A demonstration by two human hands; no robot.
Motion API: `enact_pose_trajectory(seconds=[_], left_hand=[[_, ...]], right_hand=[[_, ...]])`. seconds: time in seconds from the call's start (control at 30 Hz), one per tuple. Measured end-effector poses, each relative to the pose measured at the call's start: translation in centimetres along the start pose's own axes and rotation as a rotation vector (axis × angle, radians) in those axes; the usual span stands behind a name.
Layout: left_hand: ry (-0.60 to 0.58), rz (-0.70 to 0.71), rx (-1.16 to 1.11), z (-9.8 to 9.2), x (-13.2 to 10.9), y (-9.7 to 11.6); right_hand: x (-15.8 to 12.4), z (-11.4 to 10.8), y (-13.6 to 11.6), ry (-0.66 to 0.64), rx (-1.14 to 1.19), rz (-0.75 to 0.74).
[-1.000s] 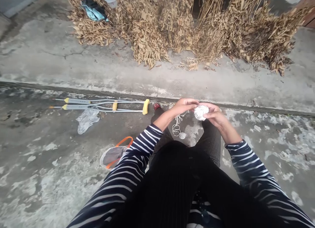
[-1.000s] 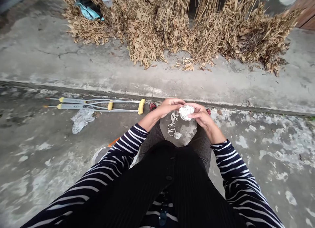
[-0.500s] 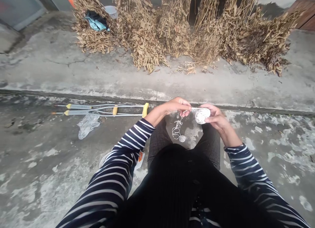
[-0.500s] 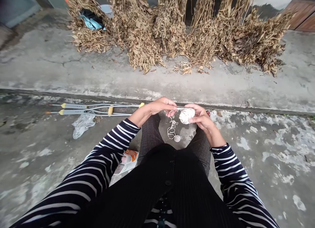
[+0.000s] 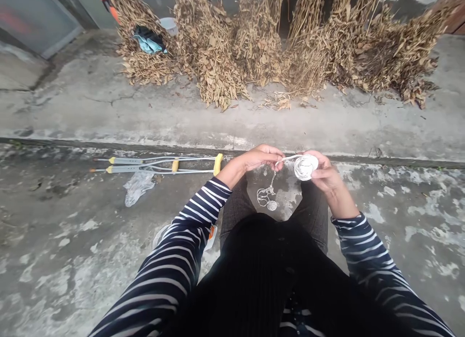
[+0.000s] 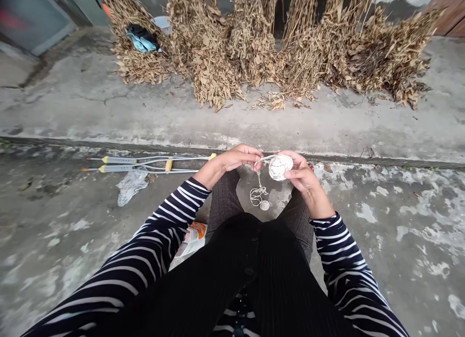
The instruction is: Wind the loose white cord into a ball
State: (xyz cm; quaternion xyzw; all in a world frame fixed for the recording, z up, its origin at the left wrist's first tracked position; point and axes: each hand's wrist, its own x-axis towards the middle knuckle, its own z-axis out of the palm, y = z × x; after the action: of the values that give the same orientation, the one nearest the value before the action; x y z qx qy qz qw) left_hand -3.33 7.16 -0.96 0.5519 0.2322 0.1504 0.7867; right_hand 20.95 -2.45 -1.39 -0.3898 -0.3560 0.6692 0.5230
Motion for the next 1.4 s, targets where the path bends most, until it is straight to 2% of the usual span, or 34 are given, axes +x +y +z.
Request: enact_pose_trajectory(seconds=[0.23, 0.4, 0.53, 0.63, 0.87, 1.03, 1.1, 1.17, 1.27, 1.4], left_hand=[[-0.088, -0.037, -0.040, 0.8, -0.4, 1.3], [-0.116, -0.075, -0.028, 0.7, -1.0, 1.2], [-0.105, -0.066, -0.057, 0.3, -1.8, 0.8], [-0.056, -0.057, -0.066, 0.2, -2.0, 0.7], [0.035, -0.025, -0.069, 1.0, -1.9, 0.8], [0.194, 0.044, -0.100, 0.7, -1.2, 0.4], [0.216, 0.029, -0.095, 0.4, -0.7, 0.3], [0.165, -0.021, -0.077, 0.0, -0.1, 0.3], [-0.021, -0.139, -0.025, -0.2, 0.5, 0.2], [-0.191, -0.225, -0.001, 0.8, 0.6, -0.2]], right_hand=[[0.6, -1.0, 0.2, -0.148, 0.130, 0.000], [0.7, -1.2, -1.0, -0.101, 0.107, -0.033], [0.5, -1.6, -1.5, -0.097, -0.024, -0.057], [0.5, -1.5, -1.6, -0.111, -0.102, -0.065], [0.5, -0.5, -2.3, -0.070, -0.091, -0.072], [0.6, 0.3, -2.5, -0.159, -0.098, -0.094], [0.7, 0.6, -2.6, -0.214, -0.117, -0.095], [0.9, 1.0, -2.8, -0.233, -0.137, -0.105], [1.1, 1.2, -3.1, -0.197, -0.172, -0.119], [1.1, 1.1, -2.8, -0.161, -0.222, -0.146]])
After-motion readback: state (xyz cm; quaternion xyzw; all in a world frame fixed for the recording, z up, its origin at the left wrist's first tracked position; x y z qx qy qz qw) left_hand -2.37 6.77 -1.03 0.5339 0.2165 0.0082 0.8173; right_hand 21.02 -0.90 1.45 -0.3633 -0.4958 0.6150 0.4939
